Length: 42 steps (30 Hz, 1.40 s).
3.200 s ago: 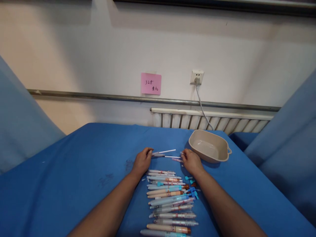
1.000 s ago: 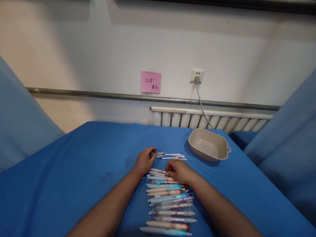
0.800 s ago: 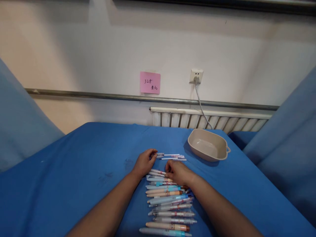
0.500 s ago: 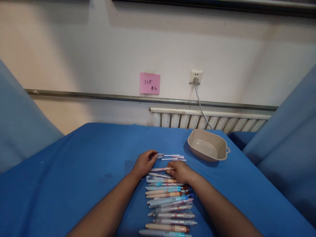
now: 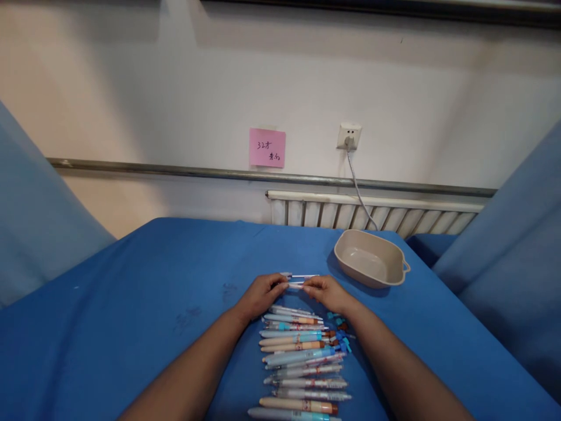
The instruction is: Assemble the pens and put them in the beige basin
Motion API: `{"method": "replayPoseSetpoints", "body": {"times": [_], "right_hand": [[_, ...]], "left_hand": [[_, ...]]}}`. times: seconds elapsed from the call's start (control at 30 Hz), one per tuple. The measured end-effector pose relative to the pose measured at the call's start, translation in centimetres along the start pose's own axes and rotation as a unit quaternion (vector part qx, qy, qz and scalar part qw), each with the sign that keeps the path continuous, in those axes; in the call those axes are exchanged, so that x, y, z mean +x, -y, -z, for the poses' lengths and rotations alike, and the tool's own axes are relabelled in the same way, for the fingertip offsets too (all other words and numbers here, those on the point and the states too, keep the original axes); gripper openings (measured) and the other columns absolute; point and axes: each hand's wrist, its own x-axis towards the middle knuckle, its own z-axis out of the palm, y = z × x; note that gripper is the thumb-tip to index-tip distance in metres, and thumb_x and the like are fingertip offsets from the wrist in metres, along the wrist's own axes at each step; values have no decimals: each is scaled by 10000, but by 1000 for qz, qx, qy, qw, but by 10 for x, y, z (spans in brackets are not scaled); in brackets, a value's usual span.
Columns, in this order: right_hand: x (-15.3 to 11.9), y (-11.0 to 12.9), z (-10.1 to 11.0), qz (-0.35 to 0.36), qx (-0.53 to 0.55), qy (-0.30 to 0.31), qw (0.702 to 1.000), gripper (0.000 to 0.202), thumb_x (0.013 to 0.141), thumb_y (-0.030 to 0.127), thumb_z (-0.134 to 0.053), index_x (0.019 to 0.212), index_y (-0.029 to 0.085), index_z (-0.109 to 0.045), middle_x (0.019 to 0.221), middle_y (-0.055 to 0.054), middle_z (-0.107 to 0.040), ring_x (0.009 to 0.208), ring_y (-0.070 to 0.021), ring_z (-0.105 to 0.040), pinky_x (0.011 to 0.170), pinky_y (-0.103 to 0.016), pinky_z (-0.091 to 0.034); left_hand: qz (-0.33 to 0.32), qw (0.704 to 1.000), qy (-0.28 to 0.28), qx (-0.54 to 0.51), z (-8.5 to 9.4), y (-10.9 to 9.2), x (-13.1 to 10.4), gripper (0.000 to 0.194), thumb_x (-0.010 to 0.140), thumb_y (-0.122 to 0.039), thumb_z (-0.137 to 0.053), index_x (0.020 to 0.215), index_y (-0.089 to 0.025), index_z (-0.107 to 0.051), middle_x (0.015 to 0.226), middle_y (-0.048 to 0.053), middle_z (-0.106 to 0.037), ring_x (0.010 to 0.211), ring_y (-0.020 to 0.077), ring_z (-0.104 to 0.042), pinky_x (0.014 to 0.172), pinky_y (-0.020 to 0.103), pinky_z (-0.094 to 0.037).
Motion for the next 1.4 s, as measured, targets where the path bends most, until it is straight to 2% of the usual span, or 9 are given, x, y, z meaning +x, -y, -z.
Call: {"method": "replayPoseSetpoints", "body": {"times": [0.23, 0.43, 0.53, 0.63, 0.73, 0.83, 1.03, 1.2, 1.4], "right_hand": [[3, -8, -2, 22, -48, -35, 998, 208, 781, 317, -553, 851, 160, -670, 739, 0, -635, 684, -127, -525, 654, -231, -419], [3, -9, -2, 26, -76, -53, 995, 224, 787, 354, -557, 865, 173, -664, 728, 10, -638, 670, -127, -536, 645, -229, -420], [3, -10, -3, 32, -78, -59, 995, 216, 792, 347, -552, 873, 180, -662, 767, 3, -650, 704, -134, -553, 657, -227, -423], [3, -10, -3, 41, -97, -69, 992, 191, 791, 322, -557, 871, 188, -667, 792, -2, -655, 732, -142, -562, 669, -230, -420], [2, -8, -2, 45, -135, -73, 987, 160, 777, 300, -580, 861, 200, -672, 781, 3, -650, 729, -144, -562, 675, -236, -412], [1, -6, -1, 47, -146, -70, 986, 158, 783, 297, -579, 868, 198, -669, 802, 1, -651, 745, -143, -568, 681, -233, -409], [-1, -4, -2, 59, -163, -63, 983, 153, 799, 279, -565, 884, 198, -663, 809, -6, -653, 756, -145, -567, 678, -234, -406], [0, -5, -2, 69, -171, -74, 980, 128, 784, 262, -591, 869, 199, -663, 821, -11, -657, 762, -145, -572, 685, -237, -410], [-1, -3, -1, 78, -172, -70, 979, 125, 800, 265, -575, 866, 206, -663, 816, -11, -655, 753, -143, -579, 684, -237, -417]], "left_hand": [[34, 999, 15, 31, 1, -5, 0, 453, 916, -414, -287, 671, -188, -594, 556, -10, -560, 546, 135, -518, 570, 221, -385], [-24, 998, -53, -7, -1, -6, 1, 395, 768, -367, -581, 1125, -198, -568, 1029, 48, -628, 898, 186, -565, 793, 267, -433], [-24, 999, -28, -1, -1, -6, 1, 253, 841, -357, -482, 946, -191, -642, 887, 22, -658, 823, 169, -583, 762, 251, -435], [16, 999, -8, 37, 0, -5, 1, 399, 911, -386, -336, 787, -185, -658, 689, 8, -640, 670, 155, -580, 680, 242, -437], [0, 998, -51, 27, -1, -3, 1, 300, 857, -385, -466, 1023, -193, -624, 894, 31, -659, 798, 168, -591, 746, 249, -441], [-37, 998, -57, -4, -2, -2, 1, 429, 776, -331, -584, 1181, -200, -532, 1046, 45, -624, 905, 177, -570, 815, 265, -436], [31, 999, -28, 20, -3, -3, 1, 330, 914, -372, -341, 973, -197, -615, 707, 16, -640, 687, 160, -580, 717, 263, -443], [-38, 997, -60, 10, -4, 0, 0, 473, 771, -340, -594, 1207, -187, -495, 1063, 54, -613, 918, 180, -563, 822, 275, -432], [12, 999, -20, 40, -3, -2, 0, 350, 924, -356, -332, 1137, -200, -561, 677, -5, -626, 677, 152, -591, 699, 258, -440]]}}
